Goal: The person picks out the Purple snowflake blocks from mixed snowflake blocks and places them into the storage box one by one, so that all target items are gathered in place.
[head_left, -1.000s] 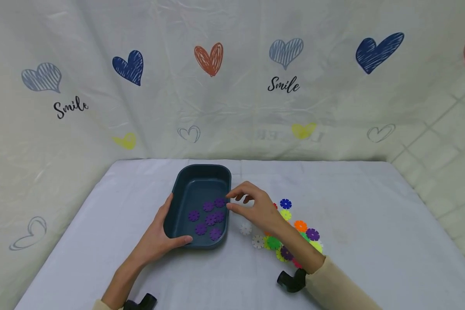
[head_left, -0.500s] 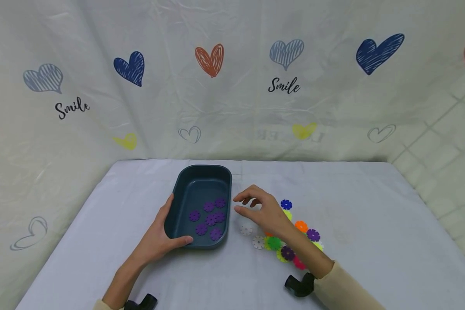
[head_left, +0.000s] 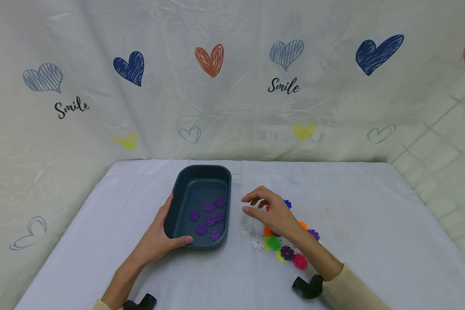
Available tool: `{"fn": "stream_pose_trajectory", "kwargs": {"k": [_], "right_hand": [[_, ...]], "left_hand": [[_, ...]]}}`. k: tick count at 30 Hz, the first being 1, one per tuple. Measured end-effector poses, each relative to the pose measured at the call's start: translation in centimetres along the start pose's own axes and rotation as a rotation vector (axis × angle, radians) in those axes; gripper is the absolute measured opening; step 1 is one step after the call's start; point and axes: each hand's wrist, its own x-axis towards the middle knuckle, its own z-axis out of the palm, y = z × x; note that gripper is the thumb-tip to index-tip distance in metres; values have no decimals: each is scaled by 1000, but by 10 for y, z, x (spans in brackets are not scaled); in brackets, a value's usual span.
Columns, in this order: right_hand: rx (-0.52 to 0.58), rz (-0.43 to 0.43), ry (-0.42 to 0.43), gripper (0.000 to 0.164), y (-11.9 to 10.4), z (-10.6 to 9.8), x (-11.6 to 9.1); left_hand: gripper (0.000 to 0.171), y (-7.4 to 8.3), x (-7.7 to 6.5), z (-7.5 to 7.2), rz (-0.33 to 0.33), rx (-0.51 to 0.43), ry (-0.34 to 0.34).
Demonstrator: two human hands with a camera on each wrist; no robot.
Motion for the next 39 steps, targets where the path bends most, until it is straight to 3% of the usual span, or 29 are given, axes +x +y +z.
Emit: {"fn": "stream_pose_trajectory", "kwargs": {"k": [6, 16, 25, 39], "right_hand": [[2, -9, 12, 16, 5, -5, -5], [-45, 57, 3, 21, 12, -13, -13], [-106, 7, 13, 21, 19, -22, -20], [-133, 52, -22, 21, 26, -31, -28]], "left_hand": [[131, 0, -1, -1, 2, -13, -2], [131, -1, -1, -1, 16, -25, -4], [130, 1, -1, -2, 5, -22, -10], [129, 0, -1, -1, -8, -16, -3]]}}
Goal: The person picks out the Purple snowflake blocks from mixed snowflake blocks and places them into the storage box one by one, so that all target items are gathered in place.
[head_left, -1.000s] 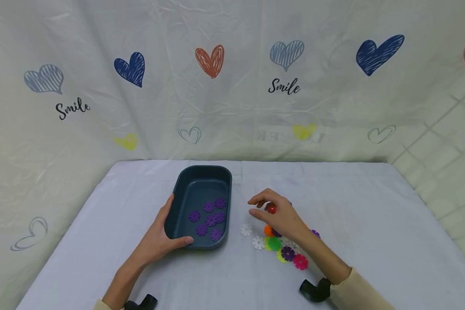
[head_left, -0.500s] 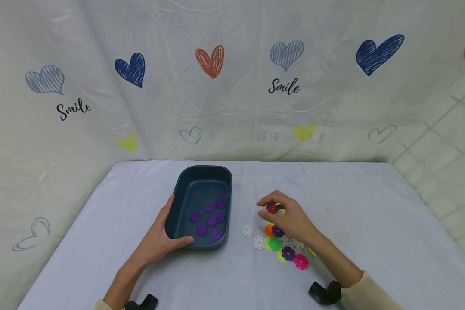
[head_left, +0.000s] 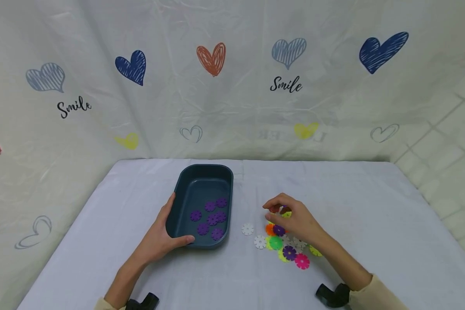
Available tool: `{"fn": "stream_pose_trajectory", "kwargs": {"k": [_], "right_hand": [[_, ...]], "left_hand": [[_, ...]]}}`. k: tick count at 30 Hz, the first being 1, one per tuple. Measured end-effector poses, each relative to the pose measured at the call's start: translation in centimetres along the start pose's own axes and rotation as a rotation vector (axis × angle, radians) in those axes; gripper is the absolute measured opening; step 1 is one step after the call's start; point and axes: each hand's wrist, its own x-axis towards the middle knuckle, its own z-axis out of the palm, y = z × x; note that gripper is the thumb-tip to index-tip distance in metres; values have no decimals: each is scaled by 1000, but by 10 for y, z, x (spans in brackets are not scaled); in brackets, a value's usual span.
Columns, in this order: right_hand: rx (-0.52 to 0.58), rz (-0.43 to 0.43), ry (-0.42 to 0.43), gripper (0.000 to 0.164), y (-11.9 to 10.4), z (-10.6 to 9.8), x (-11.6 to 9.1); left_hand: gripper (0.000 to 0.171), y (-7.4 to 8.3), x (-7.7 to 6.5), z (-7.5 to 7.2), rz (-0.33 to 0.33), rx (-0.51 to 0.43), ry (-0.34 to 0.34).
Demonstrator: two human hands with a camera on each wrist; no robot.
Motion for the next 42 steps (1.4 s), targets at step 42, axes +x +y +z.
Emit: {"fn": "stream_pose_trajectory", "kwargs": {"k": [42], "right_hand": [[-148, 53, -233, 34, 21, -26, -15]], "left_hand": [[130, 1, 1, -1, -9, -9, 1]]}}
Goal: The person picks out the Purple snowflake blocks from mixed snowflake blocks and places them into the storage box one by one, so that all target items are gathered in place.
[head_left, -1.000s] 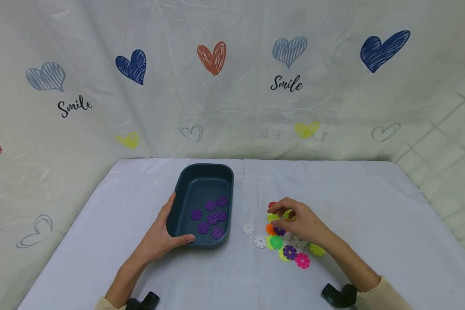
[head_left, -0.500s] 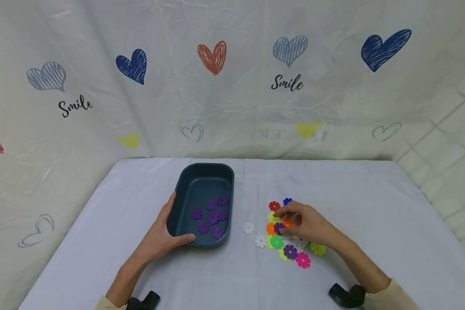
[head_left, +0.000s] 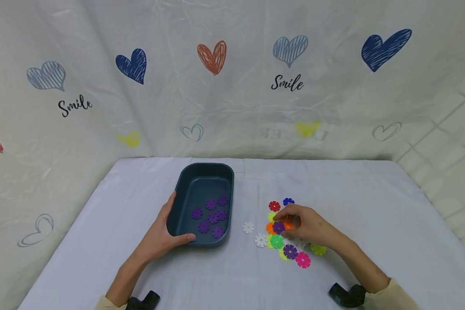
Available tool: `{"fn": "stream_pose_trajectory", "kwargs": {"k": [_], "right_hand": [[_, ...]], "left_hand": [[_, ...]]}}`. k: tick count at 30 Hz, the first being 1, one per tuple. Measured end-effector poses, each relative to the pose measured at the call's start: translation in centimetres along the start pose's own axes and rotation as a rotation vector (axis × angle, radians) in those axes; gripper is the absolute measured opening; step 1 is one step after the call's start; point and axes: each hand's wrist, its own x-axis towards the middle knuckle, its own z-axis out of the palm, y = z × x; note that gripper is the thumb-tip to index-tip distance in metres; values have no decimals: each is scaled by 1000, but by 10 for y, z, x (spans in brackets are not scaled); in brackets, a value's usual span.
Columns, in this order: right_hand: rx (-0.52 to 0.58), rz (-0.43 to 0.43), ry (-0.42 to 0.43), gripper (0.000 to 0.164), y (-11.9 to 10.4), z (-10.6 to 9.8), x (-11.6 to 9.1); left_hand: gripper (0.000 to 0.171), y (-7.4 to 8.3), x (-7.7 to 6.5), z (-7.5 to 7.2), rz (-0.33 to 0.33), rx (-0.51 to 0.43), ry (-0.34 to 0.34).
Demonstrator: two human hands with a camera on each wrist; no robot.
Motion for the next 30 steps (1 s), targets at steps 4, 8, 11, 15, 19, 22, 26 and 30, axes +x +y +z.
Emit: {"fn": "stream_pose_trajectory", "kwargs": {"k": [4, 8, 11, 15, 19, 22, 26, 30], "right_hand": [[24, 19, -11, 31, 0, 1, 1], [56, 73, -27, 26, 0, 5, 3], [50, 84, -20, 24, 0, 5, 3], [34, 60, -4, 26, -1, 4, 3], [34, 30, 4, 31, 0, 3, 3], [37, 20, 11, 31, 1, 3, 3], [57, 45, 20, 31, 0, 2, 4], [97, 71, 42, 32, 0, 2, 7]], "left_hand": [[130, 0, -1, -1, 6, 2, -2], [130, -1, -4, -2, -7, 7, -4], [129, -1, -4, -1, -15, 8, -3], [129, 1, -3, -2, -8, 10, -4], [130, 1, -2, -1, -1, 3, 2], [130, 1, -1, 0, 4, -3, 4], [129, 1, -2, 1, 0, -4, 4], [129, 1, -3, 0, -5, -5, 1]]}}
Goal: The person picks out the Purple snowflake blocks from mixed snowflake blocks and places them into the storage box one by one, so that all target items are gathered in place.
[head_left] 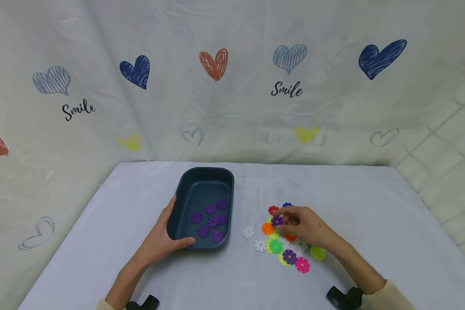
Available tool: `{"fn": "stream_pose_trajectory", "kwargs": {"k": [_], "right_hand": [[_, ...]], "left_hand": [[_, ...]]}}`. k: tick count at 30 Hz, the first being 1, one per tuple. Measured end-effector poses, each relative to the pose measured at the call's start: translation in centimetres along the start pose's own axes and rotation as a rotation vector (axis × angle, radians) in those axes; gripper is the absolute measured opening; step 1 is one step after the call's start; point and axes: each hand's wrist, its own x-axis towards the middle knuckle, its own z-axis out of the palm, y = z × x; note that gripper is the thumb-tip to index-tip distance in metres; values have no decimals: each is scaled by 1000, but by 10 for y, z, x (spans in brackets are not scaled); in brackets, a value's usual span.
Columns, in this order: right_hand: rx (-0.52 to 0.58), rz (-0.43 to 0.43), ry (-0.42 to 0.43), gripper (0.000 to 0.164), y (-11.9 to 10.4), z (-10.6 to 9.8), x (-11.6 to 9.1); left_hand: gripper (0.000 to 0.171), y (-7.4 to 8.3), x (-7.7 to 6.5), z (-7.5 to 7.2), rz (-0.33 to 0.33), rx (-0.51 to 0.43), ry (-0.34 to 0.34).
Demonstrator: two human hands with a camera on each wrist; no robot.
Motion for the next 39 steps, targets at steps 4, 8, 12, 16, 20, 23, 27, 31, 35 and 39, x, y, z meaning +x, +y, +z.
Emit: {"fn": "stream_pose_trajectory", "kwargs": {"k": [4, 8, 12, 16, 20, 23, 27, 31, 35, 39], "right_hand": [[27, -6, 30, 33, -2, 1, 2], [31, -45, 52, 34, -4, 2, 3], [25, -68, 68, 33, -7, 3, 6], [27, -50, 80, 31, -9, 5, 10], [48, -22, 88, 32, -12, 7, 13], [70, -12, 99, 33, -15, 9, 16], [74, -27, 123, 34, -20, 13, 18], [67, -46, 141, 35, -23, 16, 19], [64, -52, 159, 36, -26, 18, 21], [73, -73, 174, 37, -32, 19, 24]], "left_hand": [[129, 0, -1, 1, -5, 5, 0], [129, 0, -2, 1, -10, 6, 1], [130, 0, -2, 1, -11, 12, 2], [129, 1, -1, 0, -11, 22, 3], [129, 2, -1, -1, -13, 19, 0], [129, 2, -2, -1, -18, 17, -4], [129, 1, -1, 0, -14, 16, -2], [129, 2, -1, 0, -6, 11, 0], [129, 2, -2, 0, -6, 17, 3], [129, 3, -3, 0, -3, 14, 5]]}}
